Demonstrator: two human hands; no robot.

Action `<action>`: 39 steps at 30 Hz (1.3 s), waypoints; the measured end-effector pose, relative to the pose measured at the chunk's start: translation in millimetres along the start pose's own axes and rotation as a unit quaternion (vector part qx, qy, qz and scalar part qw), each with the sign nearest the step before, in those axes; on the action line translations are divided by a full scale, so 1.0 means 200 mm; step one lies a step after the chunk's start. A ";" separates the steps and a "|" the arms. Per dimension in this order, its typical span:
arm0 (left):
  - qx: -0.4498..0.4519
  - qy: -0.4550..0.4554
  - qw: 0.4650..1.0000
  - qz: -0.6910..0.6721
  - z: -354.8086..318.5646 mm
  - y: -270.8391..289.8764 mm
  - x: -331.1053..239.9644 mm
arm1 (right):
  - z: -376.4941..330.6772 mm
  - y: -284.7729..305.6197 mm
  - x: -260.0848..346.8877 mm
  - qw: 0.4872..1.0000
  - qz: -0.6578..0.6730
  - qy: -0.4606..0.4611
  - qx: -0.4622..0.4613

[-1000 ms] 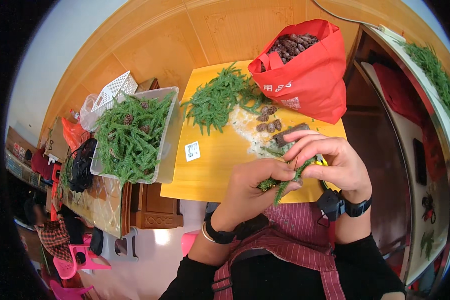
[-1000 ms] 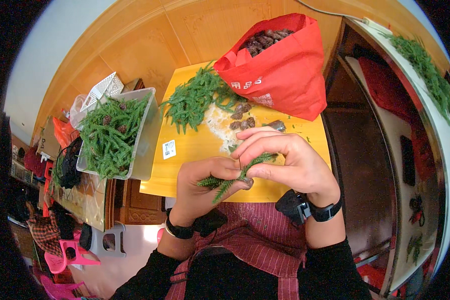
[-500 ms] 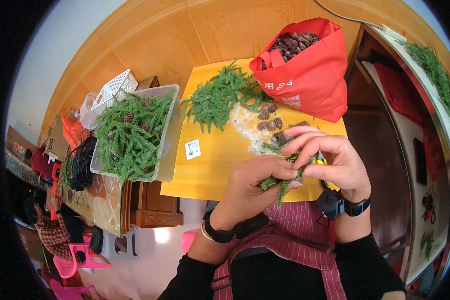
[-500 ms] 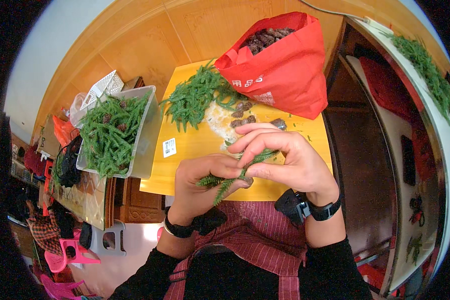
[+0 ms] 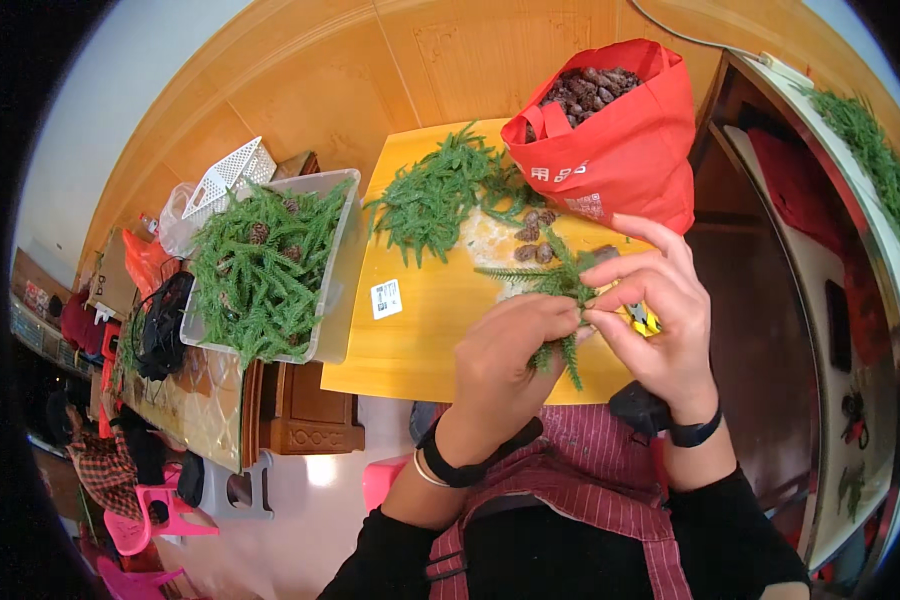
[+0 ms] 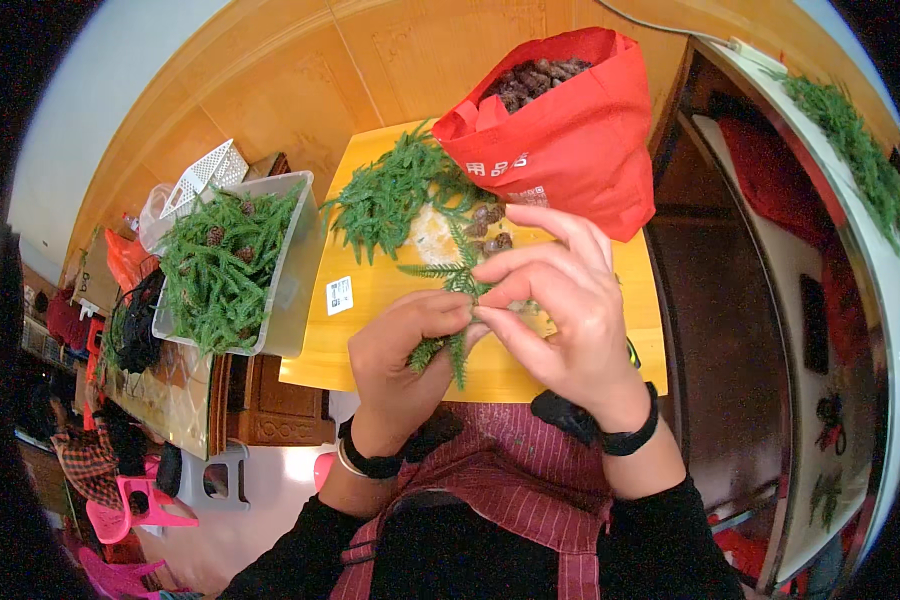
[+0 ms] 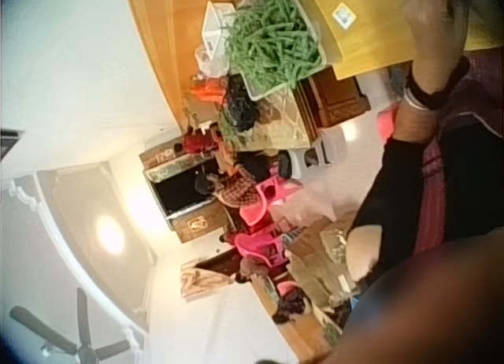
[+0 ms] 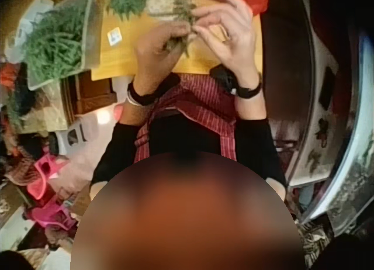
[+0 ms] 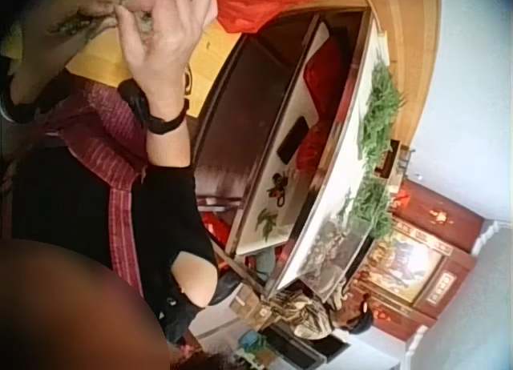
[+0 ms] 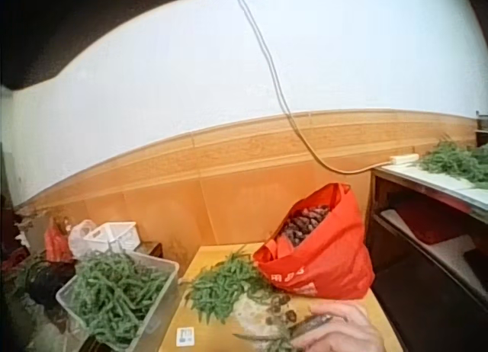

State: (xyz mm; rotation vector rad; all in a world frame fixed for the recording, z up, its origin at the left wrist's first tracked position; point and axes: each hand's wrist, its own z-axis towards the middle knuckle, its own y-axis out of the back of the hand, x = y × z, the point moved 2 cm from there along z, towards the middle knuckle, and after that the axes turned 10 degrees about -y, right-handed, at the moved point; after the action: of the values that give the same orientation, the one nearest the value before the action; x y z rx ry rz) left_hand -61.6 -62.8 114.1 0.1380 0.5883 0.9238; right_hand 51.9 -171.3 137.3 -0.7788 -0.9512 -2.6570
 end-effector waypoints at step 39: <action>0.040 0.318 0.596 -0.736 -0.24 0.12 0.03 | -0.30 0.28 0.02 0.957 0.023 -0.121 0.263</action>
State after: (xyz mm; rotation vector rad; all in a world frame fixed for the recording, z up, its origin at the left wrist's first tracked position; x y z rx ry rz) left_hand -101.2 -50.2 79.5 -0.5967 1.1043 -0.7805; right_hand 44.4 -253.3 130.3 -0.9804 -1.5874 -2.1333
